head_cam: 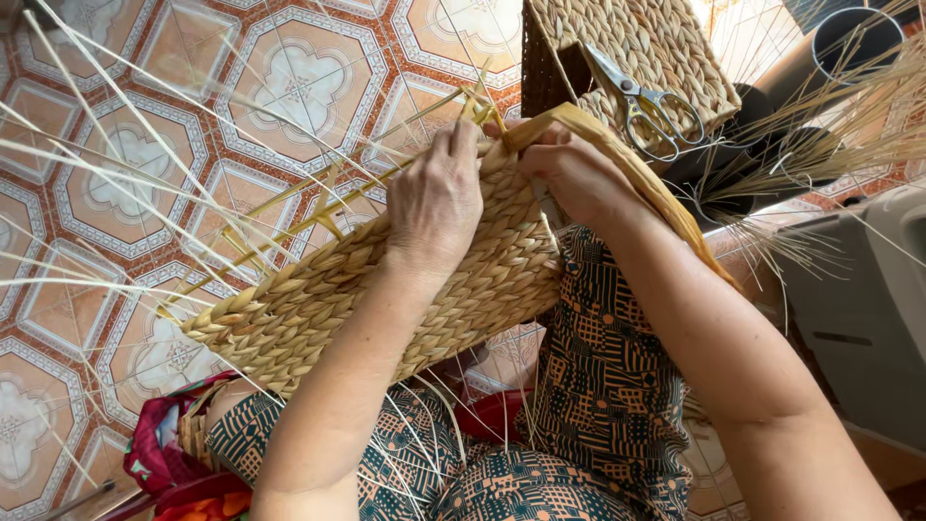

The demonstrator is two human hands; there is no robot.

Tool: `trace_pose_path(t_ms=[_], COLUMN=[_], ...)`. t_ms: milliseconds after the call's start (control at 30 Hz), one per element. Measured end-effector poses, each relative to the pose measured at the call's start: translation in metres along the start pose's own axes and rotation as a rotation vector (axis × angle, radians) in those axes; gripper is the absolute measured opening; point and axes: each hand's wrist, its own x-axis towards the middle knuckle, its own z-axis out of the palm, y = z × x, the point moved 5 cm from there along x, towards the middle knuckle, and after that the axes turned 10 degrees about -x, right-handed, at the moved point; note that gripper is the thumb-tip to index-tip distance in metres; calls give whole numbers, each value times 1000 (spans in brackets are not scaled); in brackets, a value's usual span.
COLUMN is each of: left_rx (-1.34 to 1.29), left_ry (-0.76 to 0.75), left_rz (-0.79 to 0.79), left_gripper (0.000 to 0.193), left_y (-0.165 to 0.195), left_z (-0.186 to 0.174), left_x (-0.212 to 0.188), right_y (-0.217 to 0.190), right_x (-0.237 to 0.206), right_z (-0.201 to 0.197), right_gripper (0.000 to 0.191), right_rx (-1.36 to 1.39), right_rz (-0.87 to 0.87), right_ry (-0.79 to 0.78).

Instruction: The person weaves a basket by hand using dried palm leaves. They interlace the leaves through a metal frame, pull them tight, and trim excess material with scissors.

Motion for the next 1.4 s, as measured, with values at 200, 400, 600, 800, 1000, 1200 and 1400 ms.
trace_pose_path(t_ms=[200,400,600,800,1000,1200,1400], left_rx=[-136,-399,-752,-1159,-1249,-772,-969], left_ry=[-17,350,361,423,315,453,374], left_rz=[-270,-296,-462,-332,-571,7,-136], left_gripper=[21,16,15,31,22,28,49], left_y=[2,8,30,49,9,24,10], left_z=[4,-11,4,12,34,27,16], left_x=[0,2,-15,-37,-75,-112,-146], right_y=[3,-2,-19,-31,-32,-53,-69], right_x=[12,17,-9,-24,-37,-25,-32], right_z=[0,6,-6,-21,-20,27,23], right_gripper=[27,30,31,28,18,11,25], right_rx=[177,120,-65,-129,-102,-760,-1084], right_rz=[-3,-21,-158,-225,-523,-703,-659], right_ry=[-78,-47,88,210,333,216,163])
